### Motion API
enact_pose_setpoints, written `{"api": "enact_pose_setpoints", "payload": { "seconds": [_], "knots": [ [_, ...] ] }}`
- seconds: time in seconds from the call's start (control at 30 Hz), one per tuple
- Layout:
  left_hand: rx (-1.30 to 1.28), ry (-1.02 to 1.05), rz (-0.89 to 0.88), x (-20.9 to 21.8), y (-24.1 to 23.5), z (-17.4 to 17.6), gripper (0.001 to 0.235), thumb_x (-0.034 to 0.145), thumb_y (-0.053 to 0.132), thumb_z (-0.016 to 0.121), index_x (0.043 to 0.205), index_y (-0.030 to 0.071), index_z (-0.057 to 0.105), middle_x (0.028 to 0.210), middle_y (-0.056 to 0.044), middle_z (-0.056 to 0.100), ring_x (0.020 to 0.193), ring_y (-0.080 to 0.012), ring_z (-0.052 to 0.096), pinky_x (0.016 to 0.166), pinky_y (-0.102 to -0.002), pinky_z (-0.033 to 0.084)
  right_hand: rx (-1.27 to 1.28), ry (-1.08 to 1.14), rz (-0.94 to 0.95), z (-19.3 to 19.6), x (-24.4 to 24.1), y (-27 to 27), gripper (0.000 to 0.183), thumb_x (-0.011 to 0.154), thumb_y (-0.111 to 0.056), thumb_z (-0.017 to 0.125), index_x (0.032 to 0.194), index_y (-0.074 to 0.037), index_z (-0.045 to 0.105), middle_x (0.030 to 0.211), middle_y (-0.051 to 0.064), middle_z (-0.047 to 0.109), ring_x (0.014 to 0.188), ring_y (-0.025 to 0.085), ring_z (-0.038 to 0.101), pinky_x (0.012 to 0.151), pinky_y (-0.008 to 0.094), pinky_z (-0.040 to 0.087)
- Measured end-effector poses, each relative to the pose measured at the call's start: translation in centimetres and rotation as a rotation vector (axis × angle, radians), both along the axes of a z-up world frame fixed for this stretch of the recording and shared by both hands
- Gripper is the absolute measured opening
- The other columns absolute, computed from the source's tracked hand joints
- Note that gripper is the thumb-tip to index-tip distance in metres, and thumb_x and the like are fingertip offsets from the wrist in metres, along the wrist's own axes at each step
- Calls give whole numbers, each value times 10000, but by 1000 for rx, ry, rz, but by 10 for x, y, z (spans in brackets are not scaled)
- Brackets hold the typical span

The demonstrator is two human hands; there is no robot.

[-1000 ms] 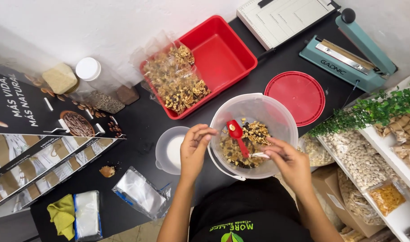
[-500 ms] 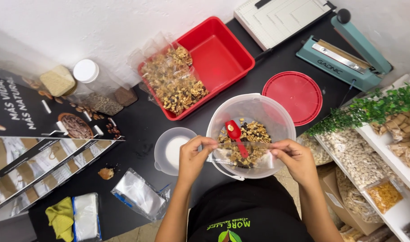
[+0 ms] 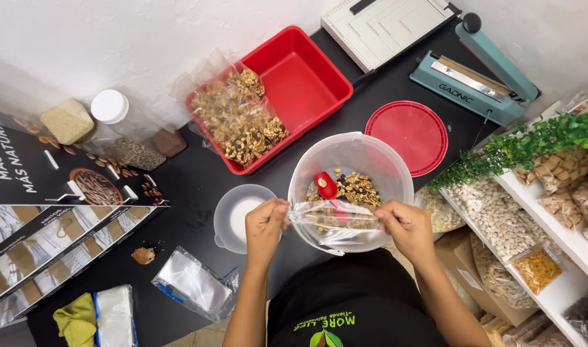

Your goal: The person is portioning a snack mix from a large white bucket into small individual plastic bags using a red scoop and their hands.

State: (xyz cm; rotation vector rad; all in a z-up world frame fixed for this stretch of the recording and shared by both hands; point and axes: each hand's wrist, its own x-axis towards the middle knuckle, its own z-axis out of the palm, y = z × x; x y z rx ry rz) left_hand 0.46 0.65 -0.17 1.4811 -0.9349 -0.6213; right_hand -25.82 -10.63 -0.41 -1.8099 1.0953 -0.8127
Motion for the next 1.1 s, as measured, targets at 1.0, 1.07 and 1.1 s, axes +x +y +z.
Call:
{"api": "enact_pose_setpoints", "payload": {
  "seconds": [1.0,1.07,1.1],
  "knots": [
    [34,-20,-211,-42,-13,-34,346,716,119,896,593,86,575,474,-55,528,495,-169,497,510,-304,401,177,-418,158,-36,36,21,155,860,56,749,857,-3,605,945,180,788,841,206,712,769,350,555],
    [42,-61,-189,-35,-16,-32,361,760,139,880,582,101,568,466,-41,522,478,-172,493,502,-291,400,277,-532,152,-42,34,23,213,862,65,750,886,-33,563,939,147,751,854,172,679,775,306,541],
    [46,-105,-154,-31,-17,-31,384,803,160,864,572,116,561,459,-27,516,461,-175,489,494,-277,400,375,-647,158,-45,34,22,273,864,75,752,916,-63,521,933,113,714,868,138,646,781,263,526]
  ]
}}
